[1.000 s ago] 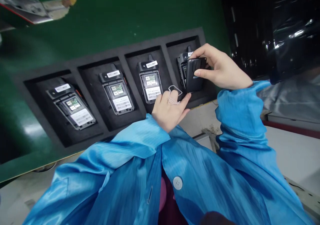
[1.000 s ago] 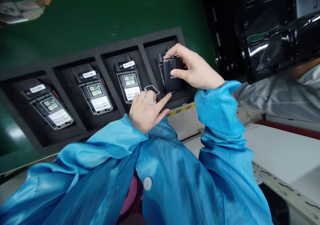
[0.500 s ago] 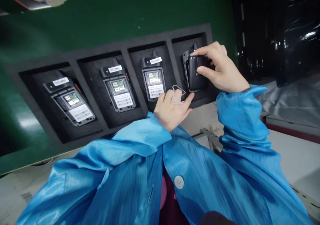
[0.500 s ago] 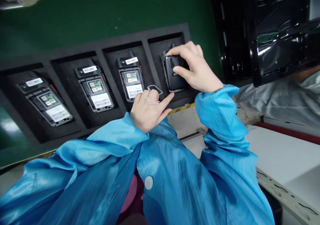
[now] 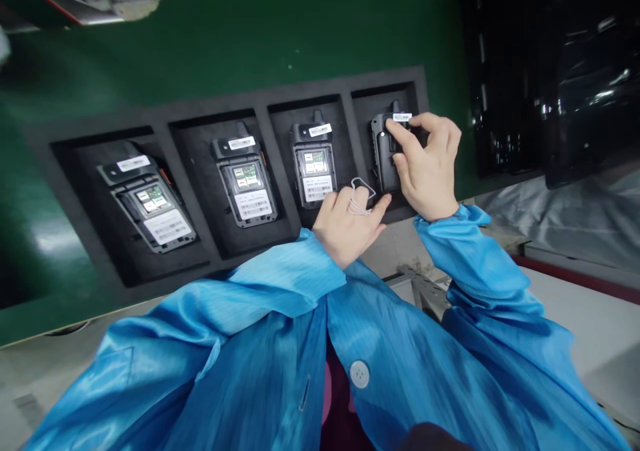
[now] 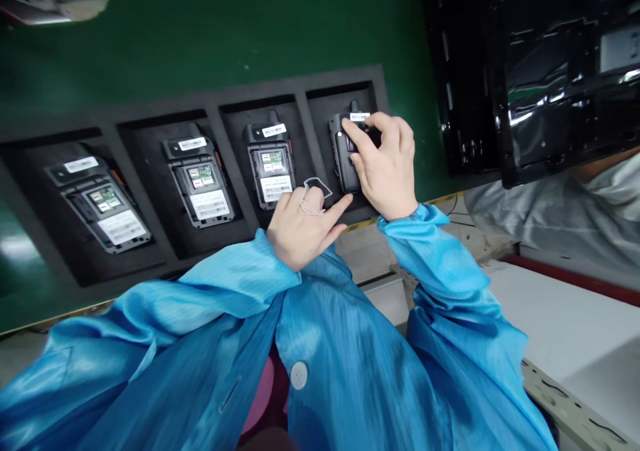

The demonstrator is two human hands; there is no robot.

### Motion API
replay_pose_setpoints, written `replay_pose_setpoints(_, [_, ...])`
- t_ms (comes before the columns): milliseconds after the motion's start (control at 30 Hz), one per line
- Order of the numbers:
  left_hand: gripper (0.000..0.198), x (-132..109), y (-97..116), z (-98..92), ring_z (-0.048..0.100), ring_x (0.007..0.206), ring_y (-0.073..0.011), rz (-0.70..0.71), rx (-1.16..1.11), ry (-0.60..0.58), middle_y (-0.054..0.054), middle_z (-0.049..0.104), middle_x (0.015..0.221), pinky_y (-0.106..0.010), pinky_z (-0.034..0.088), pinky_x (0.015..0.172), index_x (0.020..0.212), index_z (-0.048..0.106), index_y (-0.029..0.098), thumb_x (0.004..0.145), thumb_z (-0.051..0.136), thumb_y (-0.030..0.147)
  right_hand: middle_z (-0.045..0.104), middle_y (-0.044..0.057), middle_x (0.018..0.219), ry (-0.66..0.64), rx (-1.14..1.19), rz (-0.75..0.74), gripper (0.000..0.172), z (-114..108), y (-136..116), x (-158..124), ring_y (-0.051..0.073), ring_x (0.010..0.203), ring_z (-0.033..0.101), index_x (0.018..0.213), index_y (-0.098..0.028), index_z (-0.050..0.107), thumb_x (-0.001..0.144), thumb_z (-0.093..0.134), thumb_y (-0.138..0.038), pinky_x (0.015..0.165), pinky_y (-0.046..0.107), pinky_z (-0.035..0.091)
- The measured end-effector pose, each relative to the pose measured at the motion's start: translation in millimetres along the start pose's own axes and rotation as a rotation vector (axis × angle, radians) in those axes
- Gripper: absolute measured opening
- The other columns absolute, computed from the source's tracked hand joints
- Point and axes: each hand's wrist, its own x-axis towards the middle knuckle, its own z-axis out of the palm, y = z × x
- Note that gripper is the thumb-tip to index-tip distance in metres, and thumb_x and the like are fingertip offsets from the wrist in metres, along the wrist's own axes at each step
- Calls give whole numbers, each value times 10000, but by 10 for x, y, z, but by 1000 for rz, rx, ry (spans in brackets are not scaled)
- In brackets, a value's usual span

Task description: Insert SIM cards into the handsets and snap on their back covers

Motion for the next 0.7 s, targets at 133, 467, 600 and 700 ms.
replay_pose_setpoints(133, [473, 17, 16, -62, 497, 1001, -262, -14, -30, 0, -104, 551, 1077, -389, 356, 773, 1419, 500, 314, 957, 511, 415, 511, 93, 1315, 29, -37, -3, 477, -12, -24, -24, 296, 1266, 401, 1431, -258, 495, 1007, 333, -407, 1094, 511, 353])
replay_pose_setpoints(467, [606, 275, -34, -236, 502, 1066, -300, -124, -30, 82, -159, 542, 1167, -395, 388, 814, 1469, 431, 186, 935, 521, 456, 573, 66, 1272, 49, -60, 31, 401, -4, -77, -40, 270, 1207, 452, 1344, -265, 571, 994, 379, -294, 1045, 482, 377])
replay_pose_setpoints(600, [601, 350, -16, -233, 518, 1070, -311, -130, -12, 57, -169, 553, 1183, -399, 407, 824, 1456, 455, 193, 922, 548, 451, 601, 58, 1236, -42, -91, 16, 381, -162, -168, 35, 286, 1221, 436, 1295, -271, 611, 979, 397, -263, 1038, 494, 367])
replay_pose_setpoints(700, [600, 367, -19, -216, 537, 1056, -324, -124, 16, 39, -173, 568, 1162, -404, 423, 810, 1466, 454, 194, 925, 538, 440, 569, 53, 1309, -91, -108, -38, 429, -510, -190, 154, 285, 1244, 433, 1353, -250, 580, 939, 470, -232, 1045, 458, 392])
